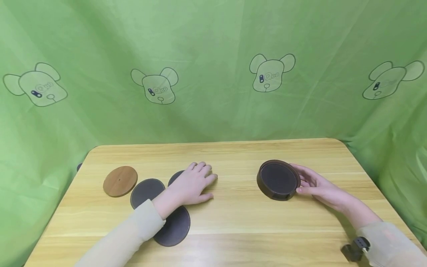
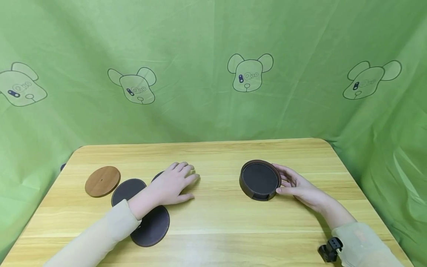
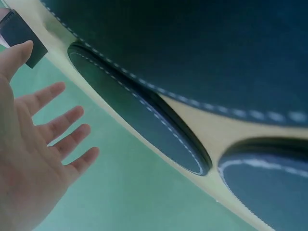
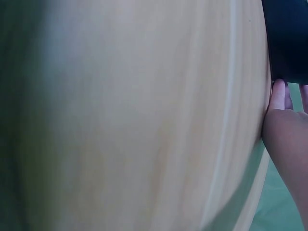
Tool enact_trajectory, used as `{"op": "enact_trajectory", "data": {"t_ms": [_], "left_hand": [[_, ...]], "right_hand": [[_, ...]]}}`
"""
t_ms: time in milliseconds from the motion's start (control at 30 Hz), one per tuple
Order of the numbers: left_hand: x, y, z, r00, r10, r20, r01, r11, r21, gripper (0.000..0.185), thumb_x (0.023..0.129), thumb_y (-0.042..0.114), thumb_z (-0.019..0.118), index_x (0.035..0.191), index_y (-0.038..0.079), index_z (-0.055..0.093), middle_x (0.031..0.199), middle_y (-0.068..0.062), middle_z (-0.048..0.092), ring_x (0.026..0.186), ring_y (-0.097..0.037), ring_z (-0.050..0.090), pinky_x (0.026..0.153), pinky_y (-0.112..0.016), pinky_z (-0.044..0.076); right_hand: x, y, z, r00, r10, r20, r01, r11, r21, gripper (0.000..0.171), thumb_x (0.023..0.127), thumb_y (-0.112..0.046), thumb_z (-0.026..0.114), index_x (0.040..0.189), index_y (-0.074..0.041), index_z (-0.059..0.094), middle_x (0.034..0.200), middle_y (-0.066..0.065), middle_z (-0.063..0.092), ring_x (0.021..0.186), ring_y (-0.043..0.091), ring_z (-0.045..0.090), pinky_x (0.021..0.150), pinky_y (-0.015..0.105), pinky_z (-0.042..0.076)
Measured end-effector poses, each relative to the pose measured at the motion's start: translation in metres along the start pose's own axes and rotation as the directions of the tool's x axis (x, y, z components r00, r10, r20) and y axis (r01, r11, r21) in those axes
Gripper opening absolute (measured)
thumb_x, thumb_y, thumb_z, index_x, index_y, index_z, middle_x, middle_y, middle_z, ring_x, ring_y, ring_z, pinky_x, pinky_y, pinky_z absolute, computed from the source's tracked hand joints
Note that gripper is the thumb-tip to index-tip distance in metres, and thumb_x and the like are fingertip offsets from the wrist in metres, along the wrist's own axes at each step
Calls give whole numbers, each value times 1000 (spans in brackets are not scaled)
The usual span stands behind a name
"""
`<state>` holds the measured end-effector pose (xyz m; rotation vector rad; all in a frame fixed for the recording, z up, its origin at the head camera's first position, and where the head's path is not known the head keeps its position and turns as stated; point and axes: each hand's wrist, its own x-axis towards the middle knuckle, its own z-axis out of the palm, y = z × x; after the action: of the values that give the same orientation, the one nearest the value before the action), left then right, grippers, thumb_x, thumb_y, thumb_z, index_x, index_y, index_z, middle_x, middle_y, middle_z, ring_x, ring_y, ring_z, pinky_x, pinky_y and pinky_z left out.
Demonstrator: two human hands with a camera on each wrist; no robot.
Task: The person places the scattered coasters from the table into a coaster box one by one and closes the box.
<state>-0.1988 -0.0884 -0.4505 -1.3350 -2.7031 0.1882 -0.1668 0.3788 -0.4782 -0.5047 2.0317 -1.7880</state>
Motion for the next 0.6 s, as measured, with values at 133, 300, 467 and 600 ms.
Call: {"op": "enact_trajectory", "data": {"t_ms": [133,300,467,600], "left_hand": [[-6,-3,2,1000,-23,18,24,999,-21,60,97,60,65,143,21,59,141,-10,57,136,-31,52,116,-52,43],[-15,-8,3,998,-56,41,58,996,-61,64,95,61,68,145,21,59,145,-13,54,141,-36,49,118,-57,41],[-22,-15,5,994,-83,70,89,992,-88,70,93,63,71,148,22,57,150,-15,51,143,-40,46,118,-63,39],[-28,-20,4,991,-111,75,119,986,-118,74,89,63,75,148,23,57,152,-15,49,144,-43,45,117,-67,38]], "right_hand": [[0,-1,1,1000,1,-4,-1,1000,-4,78,100,11,56,167,2,16,155,-24,50,136,-7,54,108,11,43],[0,0,1,1000,-7,3,7,1000,0,78,100,11,55,167,3,17,155,-23,50,136,-7,54,108,11,43],[0,0,0,1000,-7,7,7,1000,8,78,100,11,55,167,3,16,155,-23,51,136,-6,55,108,12,43],[0,-1,1,1000,-4,7,4,1000,11,78,100,11,55,167,2,16,155,-22,51,136,-6,55,108,12,43]]}}
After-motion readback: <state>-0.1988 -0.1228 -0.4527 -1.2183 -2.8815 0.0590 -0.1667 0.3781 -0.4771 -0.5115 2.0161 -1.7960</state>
